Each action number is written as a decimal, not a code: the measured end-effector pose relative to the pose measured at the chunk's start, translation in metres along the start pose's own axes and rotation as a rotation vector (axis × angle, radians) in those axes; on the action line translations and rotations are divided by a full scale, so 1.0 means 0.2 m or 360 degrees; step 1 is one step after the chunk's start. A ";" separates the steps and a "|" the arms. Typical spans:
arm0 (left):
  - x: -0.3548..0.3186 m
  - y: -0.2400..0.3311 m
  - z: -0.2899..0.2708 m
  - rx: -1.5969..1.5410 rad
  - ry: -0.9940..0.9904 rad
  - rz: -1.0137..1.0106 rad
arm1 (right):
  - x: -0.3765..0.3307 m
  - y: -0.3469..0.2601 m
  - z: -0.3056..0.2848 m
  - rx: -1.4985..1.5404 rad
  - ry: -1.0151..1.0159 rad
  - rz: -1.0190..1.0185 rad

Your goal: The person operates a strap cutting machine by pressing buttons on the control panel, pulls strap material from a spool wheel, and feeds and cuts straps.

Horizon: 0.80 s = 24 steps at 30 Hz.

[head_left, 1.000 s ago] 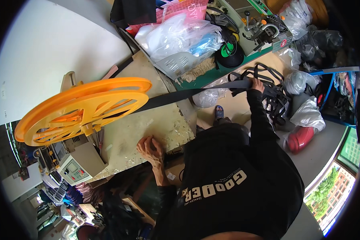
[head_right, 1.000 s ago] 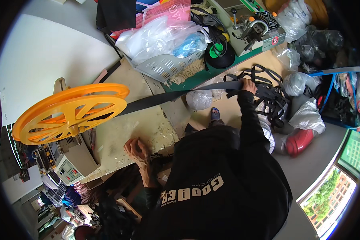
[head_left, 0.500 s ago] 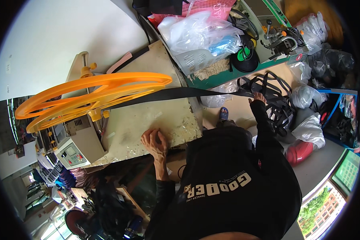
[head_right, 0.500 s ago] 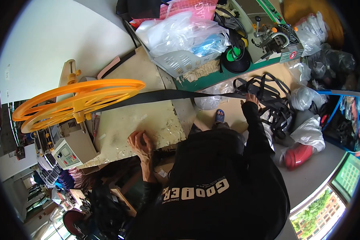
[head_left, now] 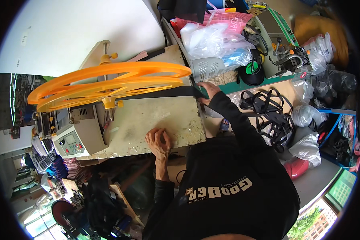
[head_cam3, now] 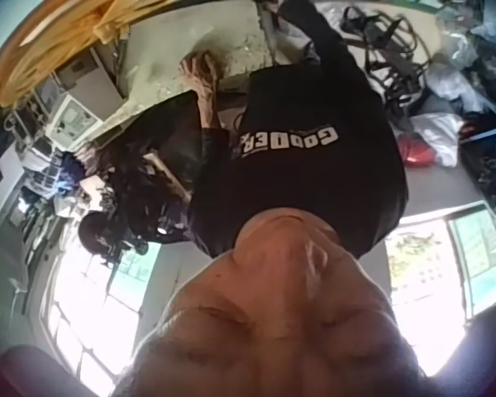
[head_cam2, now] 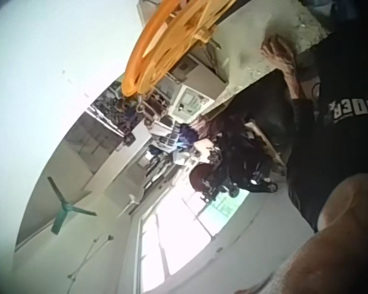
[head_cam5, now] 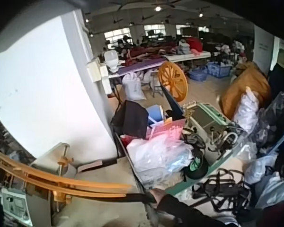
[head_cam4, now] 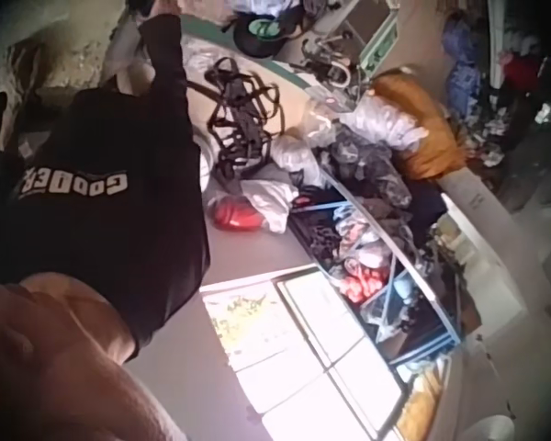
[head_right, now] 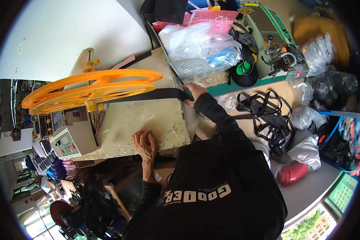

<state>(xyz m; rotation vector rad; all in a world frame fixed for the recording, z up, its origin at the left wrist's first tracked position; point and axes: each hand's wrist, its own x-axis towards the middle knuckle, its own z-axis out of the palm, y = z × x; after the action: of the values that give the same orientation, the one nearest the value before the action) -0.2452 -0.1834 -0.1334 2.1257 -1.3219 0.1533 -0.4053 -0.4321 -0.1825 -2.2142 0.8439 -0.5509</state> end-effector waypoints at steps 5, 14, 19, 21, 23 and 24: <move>0.03 0.00 0.00 -0.0006 0.0012 0.0004 | 0.09 0.00 0.07 -0.0043 -0.0246 0.0088; 0.04 0.00 -0.03 -0.0058 0.0024 -0.0028 | 0.11 0.12 0.17 -0.0001 -0.0162 0.0171; 0.02 0.01 -0.06 -0.0060 0.0009 -0.0065 | 0.08 0.11 0.17 -0.0064 -0.0052 0.0114; 0.01 0.00 -0.06 -0.0028 0.0051 -0.0079 | 0.07 0.10 0.19 -0.0047 -0.0095 0.0085; 0.02 0.01 -0.07 -0.0060 0.0081 -0.0064 | 0.08 0.12 0.19 -0.0035 -0.0065 0.0132; 0.02 0.01 -0.07 -0.0049 0.0115 -0.0084 | 0.07 0.13 0.19 -0.0039 -0.0079 0.0095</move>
<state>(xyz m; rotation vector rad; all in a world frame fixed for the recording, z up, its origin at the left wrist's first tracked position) -0.2417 -0.1792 -0.1203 2.1073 -1.2183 0.1849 -0.3832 -0.4391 -0.2256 -2.2080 0.8918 -0.4573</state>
